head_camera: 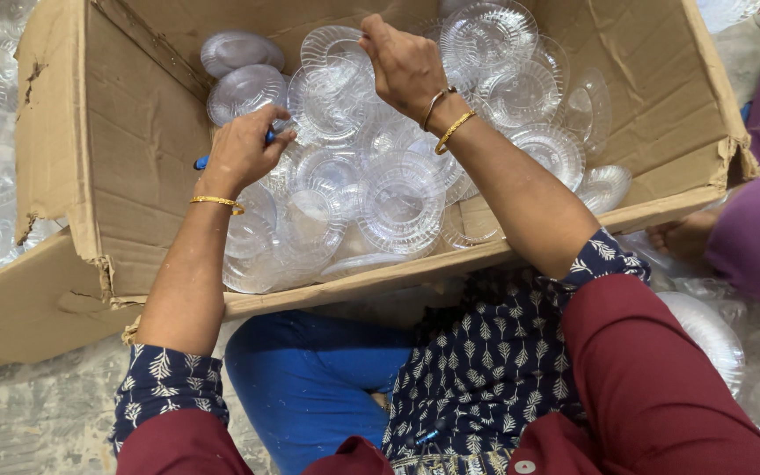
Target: The person sits on the floor and repeatedly picks up clear plastic plates from a cardboard box, marks them with a blue pen, and returns them to the box. The person handles the plates one at a time and occasionally adjusts their position.
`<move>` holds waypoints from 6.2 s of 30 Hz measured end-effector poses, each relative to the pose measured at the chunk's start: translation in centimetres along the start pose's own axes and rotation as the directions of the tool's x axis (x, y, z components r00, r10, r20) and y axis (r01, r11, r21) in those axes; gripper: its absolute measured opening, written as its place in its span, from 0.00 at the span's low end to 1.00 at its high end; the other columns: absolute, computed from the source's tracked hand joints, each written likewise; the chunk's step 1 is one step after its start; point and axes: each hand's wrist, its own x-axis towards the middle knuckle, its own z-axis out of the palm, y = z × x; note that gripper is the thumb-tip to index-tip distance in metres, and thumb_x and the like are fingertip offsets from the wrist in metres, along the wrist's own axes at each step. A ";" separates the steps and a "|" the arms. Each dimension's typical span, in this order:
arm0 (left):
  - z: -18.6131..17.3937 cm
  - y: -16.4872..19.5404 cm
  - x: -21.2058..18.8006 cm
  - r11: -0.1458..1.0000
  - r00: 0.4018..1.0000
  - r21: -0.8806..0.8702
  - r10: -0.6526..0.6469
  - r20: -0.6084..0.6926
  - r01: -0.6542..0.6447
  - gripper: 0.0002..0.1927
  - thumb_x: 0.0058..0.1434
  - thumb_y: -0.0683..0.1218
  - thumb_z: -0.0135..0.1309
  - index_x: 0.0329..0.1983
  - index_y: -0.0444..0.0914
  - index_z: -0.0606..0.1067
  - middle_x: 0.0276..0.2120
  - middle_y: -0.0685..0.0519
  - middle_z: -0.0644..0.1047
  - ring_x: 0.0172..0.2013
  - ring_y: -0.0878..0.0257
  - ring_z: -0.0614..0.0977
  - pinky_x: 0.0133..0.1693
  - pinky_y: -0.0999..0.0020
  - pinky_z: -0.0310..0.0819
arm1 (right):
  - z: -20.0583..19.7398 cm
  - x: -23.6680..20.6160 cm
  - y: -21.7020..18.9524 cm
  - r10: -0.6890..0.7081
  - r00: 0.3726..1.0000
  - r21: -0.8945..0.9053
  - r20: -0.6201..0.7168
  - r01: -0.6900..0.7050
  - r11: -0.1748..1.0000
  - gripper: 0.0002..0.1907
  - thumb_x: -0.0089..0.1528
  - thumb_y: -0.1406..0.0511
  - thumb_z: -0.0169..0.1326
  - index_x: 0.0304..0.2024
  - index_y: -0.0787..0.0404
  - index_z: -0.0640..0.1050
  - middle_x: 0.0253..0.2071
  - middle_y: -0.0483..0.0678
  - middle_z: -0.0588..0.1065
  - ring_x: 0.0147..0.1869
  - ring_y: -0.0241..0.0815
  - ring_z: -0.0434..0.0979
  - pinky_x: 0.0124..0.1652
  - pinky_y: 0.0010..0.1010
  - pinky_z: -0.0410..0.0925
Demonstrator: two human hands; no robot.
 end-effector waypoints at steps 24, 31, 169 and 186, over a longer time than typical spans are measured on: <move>0.1 -0.2 0.2 1.000 1.000 0.011 0.003 0.020 -0.003 0.17 0.66 0.54 0.60 0.53 0.41 0.78 0.35 0.43 0.82 0.38 0.44 0.83 0.39 0.51 0.74 | 0.3 -0.1 0.3 -0.004 0.999 -0.011 0.034 0.004 1.000 0.04 0.74 0.67 0.50 0.47 0.61 0.68 0.31 0.50 0.76 0.30 0.50 0.78 0.28 0.40 0.69; 0.1 -0.3 0.2 1.000 1.000 0.008 -0.006 0.026 0.005 0.17 0.66 0.53 0.60 0.53 0.41 0.78 0.33 0.44 0.82 0.37 0.44 0.83 0.38 0.51 0.74 | 0.3 -0.1 0.2 0.000 0.999 -0.004 0.044 0.000 1.000 0.04 0.73 0.68 0.50 0.47 0.61 0.68 0.32 0.50 0.77 0.31 0.51 0.78 0.29 0.42 0.69; 1.4 0.8 -0.5 0.945 0.948 -0.215 0.190 -0.257 -0.247 0.34 0.64 0.67 0.63 0.35 0.34 0.65 0.20 0.49 0.67 0.22 0.54 0.69 0.27 0.58 0.63 | 1.0 -0.2 -0.3 0.563 0.612 0.739 0.556 -0.674 0.003 0.05 0.74 0.64 0.49 0.47 0.60 0.72 0.26 0.51 0.78 0.19 0.36 0.75 0.16 0.22 0.58; 1.5 3.4 -0.3 0.962 0.938 -0.130 0.197 -0.287 -0.241 0.33 0.65 0.66 0.65 0.36 0.35 0.65 0.22 0.50 0.68 0.22 0.55 0.70 0.27 0.59 0.65 | 0.9 0.0 0.0 0.651 0.610 0.764 0.453 -0.642 0.070 0.06 0.73 0.63 0.47 0.45 0.58 0.70 0.26 0.51 0.78 0.18 0.35 0.74 0.15 0.21 0.58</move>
